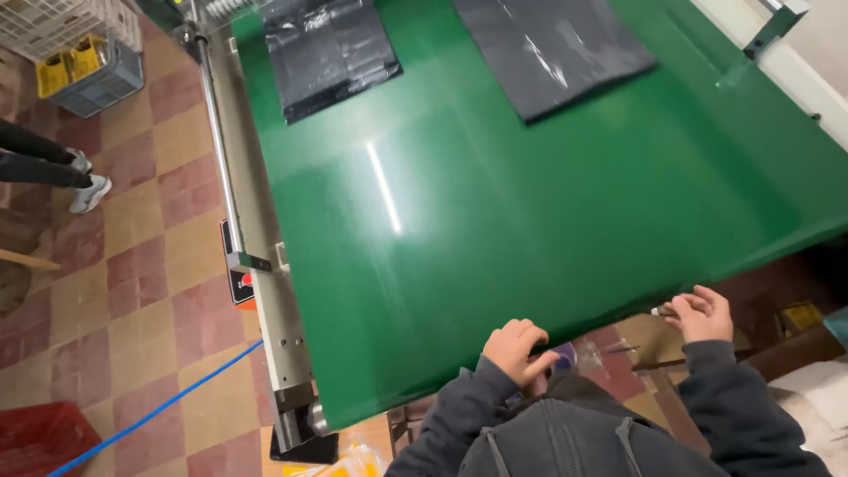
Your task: Folding black plastic bags and placing them into yellow printed packaging sleeves.
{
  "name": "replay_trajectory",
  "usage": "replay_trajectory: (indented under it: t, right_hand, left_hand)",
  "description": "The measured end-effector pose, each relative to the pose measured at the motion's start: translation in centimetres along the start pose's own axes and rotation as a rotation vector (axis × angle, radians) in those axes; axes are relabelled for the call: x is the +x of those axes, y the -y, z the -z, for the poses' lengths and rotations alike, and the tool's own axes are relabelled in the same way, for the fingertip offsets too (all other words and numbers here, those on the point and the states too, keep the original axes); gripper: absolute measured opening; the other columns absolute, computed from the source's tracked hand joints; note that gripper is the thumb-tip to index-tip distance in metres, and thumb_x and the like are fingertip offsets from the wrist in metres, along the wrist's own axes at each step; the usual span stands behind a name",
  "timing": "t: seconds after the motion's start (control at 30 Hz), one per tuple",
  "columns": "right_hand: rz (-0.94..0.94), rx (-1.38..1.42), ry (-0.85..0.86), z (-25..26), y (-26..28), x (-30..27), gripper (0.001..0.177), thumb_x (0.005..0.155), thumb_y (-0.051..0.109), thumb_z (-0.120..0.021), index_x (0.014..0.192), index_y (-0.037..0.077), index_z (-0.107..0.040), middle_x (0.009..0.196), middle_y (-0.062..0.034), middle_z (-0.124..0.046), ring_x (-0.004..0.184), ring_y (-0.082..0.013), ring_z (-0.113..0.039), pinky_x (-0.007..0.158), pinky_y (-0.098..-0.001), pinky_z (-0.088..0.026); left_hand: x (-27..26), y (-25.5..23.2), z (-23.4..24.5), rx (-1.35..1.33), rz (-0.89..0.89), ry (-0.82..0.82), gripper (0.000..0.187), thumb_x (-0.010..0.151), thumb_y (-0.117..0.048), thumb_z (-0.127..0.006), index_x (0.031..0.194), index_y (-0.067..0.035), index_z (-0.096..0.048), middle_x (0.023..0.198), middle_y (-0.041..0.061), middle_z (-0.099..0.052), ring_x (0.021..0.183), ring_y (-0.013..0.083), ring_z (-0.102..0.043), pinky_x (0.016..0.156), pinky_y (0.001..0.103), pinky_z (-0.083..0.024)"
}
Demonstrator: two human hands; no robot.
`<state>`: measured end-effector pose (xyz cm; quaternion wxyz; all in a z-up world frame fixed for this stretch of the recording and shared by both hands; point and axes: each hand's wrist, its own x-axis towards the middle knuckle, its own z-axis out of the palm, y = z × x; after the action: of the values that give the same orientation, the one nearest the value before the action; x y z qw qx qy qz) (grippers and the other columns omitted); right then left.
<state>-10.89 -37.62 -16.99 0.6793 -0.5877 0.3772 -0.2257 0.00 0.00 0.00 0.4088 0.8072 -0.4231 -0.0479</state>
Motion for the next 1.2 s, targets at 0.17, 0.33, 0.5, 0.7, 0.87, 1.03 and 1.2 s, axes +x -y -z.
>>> replay_trajectory:
  t: [0.17,0.33,0.5,0.7,0.87,1.03,1.2]
  right_hand:
    - [0.179,-0.058,0.178,-2.6,0.4,1.4,0.047,0.101,0.003,-0.064,0.143,-0.005,-0.047,0.123,-0.0155,-0.06,0.105,-0.0255,-0.067,0.084,-0.0348,-0.058]
    - [0.011,0.036,0.536,-14.6,3.0,2.5,0.044,0.099,0.008,-0.062,0.139,-0.005,-0.052,0.128,-0.0199,-0.064,0.112,-0.0282,-0.069,0.088,-0.0377,-0.059]
    - [-0.261,0.081,0.722,-31.7,5.1,5.6,0.057,0.098,0.024,-0.065,0.146,0.001,-0.046,0.141,-0.0166,-0.058,0.126,-0.0291,-0.062,0.099,-0.0418,-0.055]
    - [-0.56,-0.088,0.732,-43.6,7.8,6.1,0.071,0.09,0.047,-0.067,0.145,0.008,-0.046,0.139,-0.0104,-0.055,0.121,-0.0286,-0.06,0.092,-0.0476,-0.057]
    - [-0.622,-0.375,0.726,-46.9,9.7,3.2,0.07,0.088,0.061,-0.069,0.13,0.005,-0.06,0.111,-0.0141,-0.069,0.084,-0.0257,-0.069,0.065,-0.0397,-0.053]
    - [-0.269,-0.807,0.716,-50.5,7.9,4.7,0.069,0.085,0.063,-0.073,0.107,-0.002,-0.074,0.095,-0.0197,-0.077,0.065,-0.0259,-0.07,0.056,-0.0373,-0.051]
    - [0.321,-1.104,0.642,-47.9,4.4,5.9,0.056,0.077,0.042,-0.082,0.11,-0.002,-0.073,0.11,-0.024,-0.071,0.101,-0.0374,-0.068,0.087,-0.0437,-0.054]
  left_hand:
    - [3.1,1.6,1.0,0.115,0.097,-0.023,0.032,0.087,-0.038,-0.076,0.102,-0.011,-0.067,0.098,0.007,-0.063,0.097,0.0305,-0.06,0.075,0.044,-0.046]
    - [6.9,8.0,6.2,0.323,0.205,-0.254,0.042,0.079,-0.041,-0.08,0.106,-0.012,-0.066,0.11,0.009,-0.066,0.107,0.0338,-0.059,0.08,0.047,-0.048]
    - [9.8,19.4,11.1,0.711,0.394,-0.363,0.097,0.069,-0.063,-0.082,0.142,-0.007,-0.05,0.152,0.014,-0.047,0.146,0.0393,-0.036,0.112,0.064,-0.031]
    - [8.7,22.4,12.0,0.652,0.673,-0.058,0.128,0.056,-0.079,-0.08,0.155,-0.013,-0.034,0.164,0.012,-0.026,0.152,0.0382,-0.013,0.114,0.071,-0.015]
    - [5.7,21.2,8.1,0.691,0.57,-0.184,0.106,0.062,-0.072,-0.079,0.148,-0.018,-0.047,0.157,0.01,-0.039,0.145,0.0372,-0.029,0.109,0.064,-0.029]
    - [6.2,20.9,7.9,0.704,0.498,-0.293,0.077,0.072,-0.057,-0.078,0.138,-0.022,-0.058,0.145,0.004,-0.052,0.13,0.0342,-0.044,0.094,0.056,-0.04]
    - [3.9,19.4,10.0,0.745,0.493,-0.355,0.049,0.078,-0.033,-0.077,0.124,-0.023,-0.064,0.12,-0.001,-0.061,0.117,0.0305,-0.053,0.091,0.053,-0.044]
